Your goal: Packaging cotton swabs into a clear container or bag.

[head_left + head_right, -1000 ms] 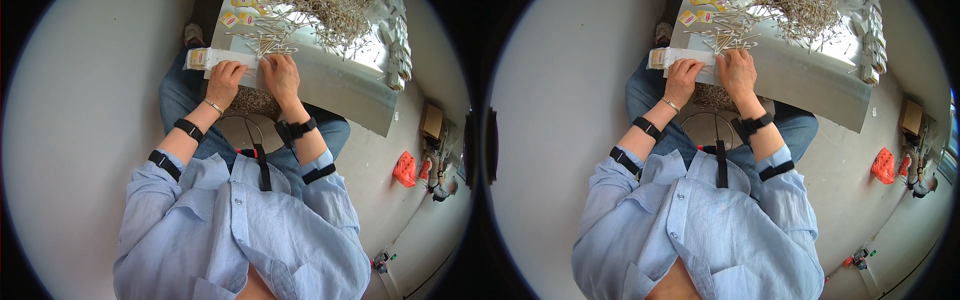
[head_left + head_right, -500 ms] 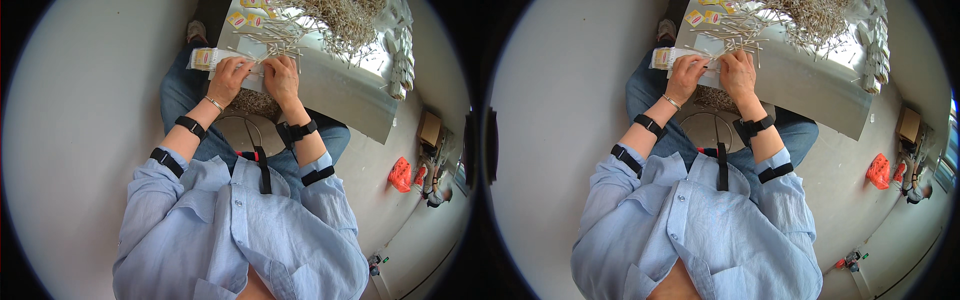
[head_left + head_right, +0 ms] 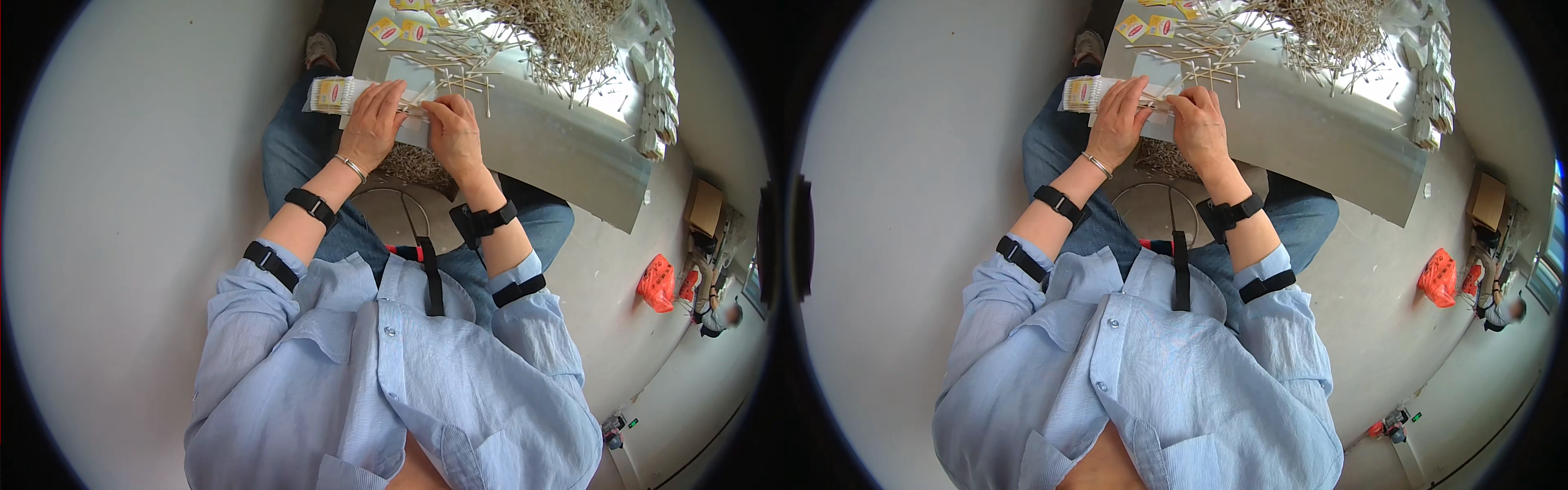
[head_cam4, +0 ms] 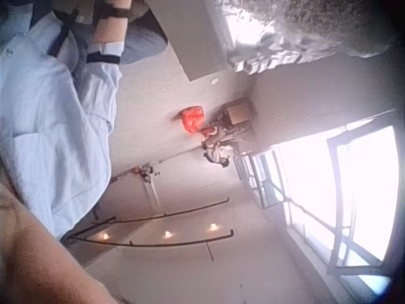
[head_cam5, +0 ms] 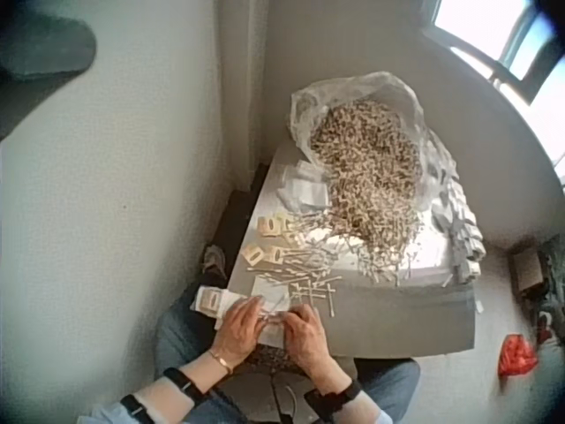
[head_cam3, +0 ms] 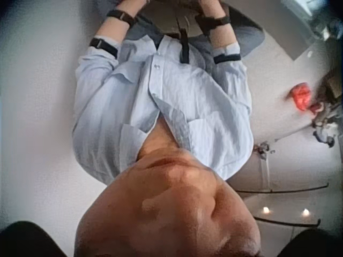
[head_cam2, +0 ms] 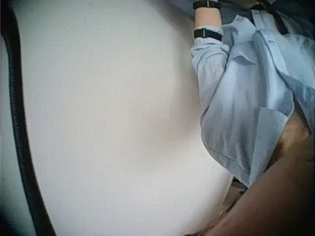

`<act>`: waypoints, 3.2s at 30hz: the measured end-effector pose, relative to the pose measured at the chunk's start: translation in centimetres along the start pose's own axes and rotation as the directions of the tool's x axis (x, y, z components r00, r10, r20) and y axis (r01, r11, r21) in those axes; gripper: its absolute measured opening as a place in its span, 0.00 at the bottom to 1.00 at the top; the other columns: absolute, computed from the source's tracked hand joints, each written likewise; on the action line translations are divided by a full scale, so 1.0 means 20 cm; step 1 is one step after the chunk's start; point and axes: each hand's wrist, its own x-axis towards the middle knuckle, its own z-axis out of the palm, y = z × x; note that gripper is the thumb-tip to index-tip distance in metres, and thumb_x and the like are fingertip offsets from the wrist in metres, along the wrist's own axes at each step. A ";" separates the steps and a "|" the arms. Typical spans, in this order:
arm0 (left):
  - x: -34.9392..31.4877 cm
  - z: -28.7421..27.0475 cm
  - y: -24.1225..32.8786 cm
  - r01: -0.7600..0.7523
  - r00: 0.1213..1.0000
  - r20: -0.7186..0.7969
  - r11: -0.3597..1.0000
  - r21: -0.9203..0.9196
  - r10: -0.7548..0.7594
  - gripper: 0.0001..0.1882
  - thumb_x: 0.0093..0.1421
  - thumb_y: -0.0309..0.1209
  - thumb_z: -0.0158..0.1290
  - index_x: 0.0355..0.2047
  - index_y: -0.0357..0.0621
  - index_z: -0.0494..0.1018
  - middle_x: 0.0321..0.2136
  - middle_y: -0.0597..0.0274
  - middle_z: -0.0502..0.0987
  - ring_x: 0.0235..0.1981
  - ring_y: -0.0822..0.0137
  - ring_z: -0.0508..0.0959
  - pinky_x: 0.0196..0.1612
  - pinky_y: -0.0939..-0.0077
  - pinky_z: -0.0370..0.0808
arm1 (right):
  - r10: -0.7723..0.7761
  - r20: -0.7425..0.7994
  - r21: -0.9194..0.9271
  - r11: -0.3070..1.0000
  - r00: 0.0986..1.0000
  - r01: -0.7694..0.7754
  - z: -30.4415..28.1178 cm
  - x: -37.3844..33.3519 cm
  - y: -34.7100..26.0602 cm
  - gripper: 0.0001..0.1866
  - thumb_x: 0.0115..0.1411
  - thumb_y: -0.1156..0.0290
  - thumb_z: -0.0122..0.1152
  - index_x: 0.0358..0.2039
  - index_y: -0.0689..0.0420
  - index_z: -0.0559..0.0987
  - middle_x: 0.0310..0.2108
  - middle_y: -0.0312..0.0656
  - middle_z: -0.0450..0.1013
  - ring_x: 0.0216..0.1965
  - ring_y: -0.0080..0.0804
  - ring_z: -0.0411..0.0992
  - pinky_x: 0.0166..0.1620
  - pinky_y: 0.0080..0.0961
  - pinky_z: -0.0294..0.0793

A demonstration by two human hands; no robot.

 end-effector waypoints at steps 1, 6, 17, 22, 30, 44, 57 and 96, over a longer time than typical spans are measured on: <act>0.00 0.00 0.00 0.019 1.000 0.016 0.999 -0.051 -0.019 0.35 0.53 0.26 0.60 0.60 0.41 0.59 0.56 0.53 0.67 0.59 0.53 0.64 0.62 0.61 0.62 | 0.022 -0.013 -0.020 1.000 1.000 -0.022 0.00 0.00 0.00 0.09 0.53 0.79 0.59 0.36 0.56 0.81 0.35 0.41 0.71 0.40 0.43 0.70 0.43 0.35 0.73; 0.00 -0.01 0.00 0.030 0.992 -0.117 0.990 -0.136 -0.046 0.40 0.51 0.25 0.62 0.62 0.40 0.55 0.59 0.49 0.62 0.61 0.49 0.62 0.62 0.62 0.63 | 0.157 -0.063 -0.037 0.987 0.986 -0.159 0.01 0.04 -0.01 0.09 0.55 0.76 0.59 0.38 0.56 0.80 0.35 0.40 0.71 0.40 0.42 0.71 0.42 0.35 0.73; 0.00 0.00 -0.03 0.070 0.991 -0.099 0.981 -0.179 -0.089 0.46 0.49 0.28 0.65 0.64 0.37 0.51 0.60 0.44 0.62 0.59 0.46 0.64 0.62 0.61 0.63 | -0.085 0.150 -0.387 0.912 0.985 0.137 0.02 0.01 -0.02 0.26 0.56 0.64 0.61 0.56 0.50 0.71 0.60 0.36 0.61 0.61 0.42 0.56 0.58 0.41 0.58; 0.00 0.00 -0.03 0.088 0.991 -0.083 0.978 -0.190 -0.105 0.44 0.50 0.26 0.63 0.64 0.38 0.52 0.59 0.44 0.62 0.58 0.47 0.65 0.60 0.61 0.64 | -0.055 0.179 -0.431 0.893 0.982 0.129 0.04 0.03 -0.03 0.30 0.59 0.55 0.57 0.60 0.50 0.67 0.61 0.38 0.58 0.62 0.44 0.52 0.61 0.43 0.52; 0.00 0.00 -0.03 0.085 0.991 -0.087 0.978 -0.193 -0.103 0.44 0.50 0.27 0.63 0.64 0.38 0.52 0.58 0.44 0.63 0.58 0.47 0.66 0.60 0.61 0.64 | -0.069 0.120 -0.389 0.914 0.990 0.111 0.03 0.08 0.01 0.33 0.58 0.56 0.57 0.62 0.51 0.62 0.61 0.40 0.56 0.62 0.45 0.51 0.61 0.43 0.50; 0.01 0.01 -0.02 0.079 0.992 -0.084 0.983 -0.166 -0.094 0.42 0.51 0.28 0.62 0.63 0.38 0.52 0.58 0.45 0.63 0.58 0.46 0.65 0.61 0.60 0.63 | -0.033 0.009 -0.257 0.966 0.999 0.034 0.01 0.02 -0.01 0.15 0.51 0.75 0.60 0.40 0.47 0.80 0.40 0.35 0.70 0.47 0.40 0.65 0.49 0.39 0.63; 0.01 0.00 -0.01 0.089 0.993 -0.063 0.988 -0.125 -0.098 0.39 0.51 0.27 0.61 0.61 0.40 0.56 0.51 0.52 0.70 0.53 0.50 0.69 0.59 0.61 0.65 | -0.078 -0.021 -0.295 0.953 0.997 0.068 -0.01 0.14 0.07 0.11 0.50 0.70 0.64 0.37 0.46 0.81 0.38 0.32 0.70 0.44 0.38 0.66 0.47 0.35 0.64; 0.00 -0.01 -0.04 0.034 0.992 -0.114 0.994 -0.105 -0.046 0.22 0.47 0.30 0.65 0.43 0.43 0.72 0.53 0.56 0.67 0.53 0.58 0.72 0.54 0.69 0.73 | 0.241 -0.208 -0.195 0.939 0.948 -0.281 0.02 -0.15 -0.08 0.08 0.52 0.72 0.64 0.34 0.53 0.79 0.34 0.39 0.69 0.39 0.41 0.67 0.42 0.35 0.69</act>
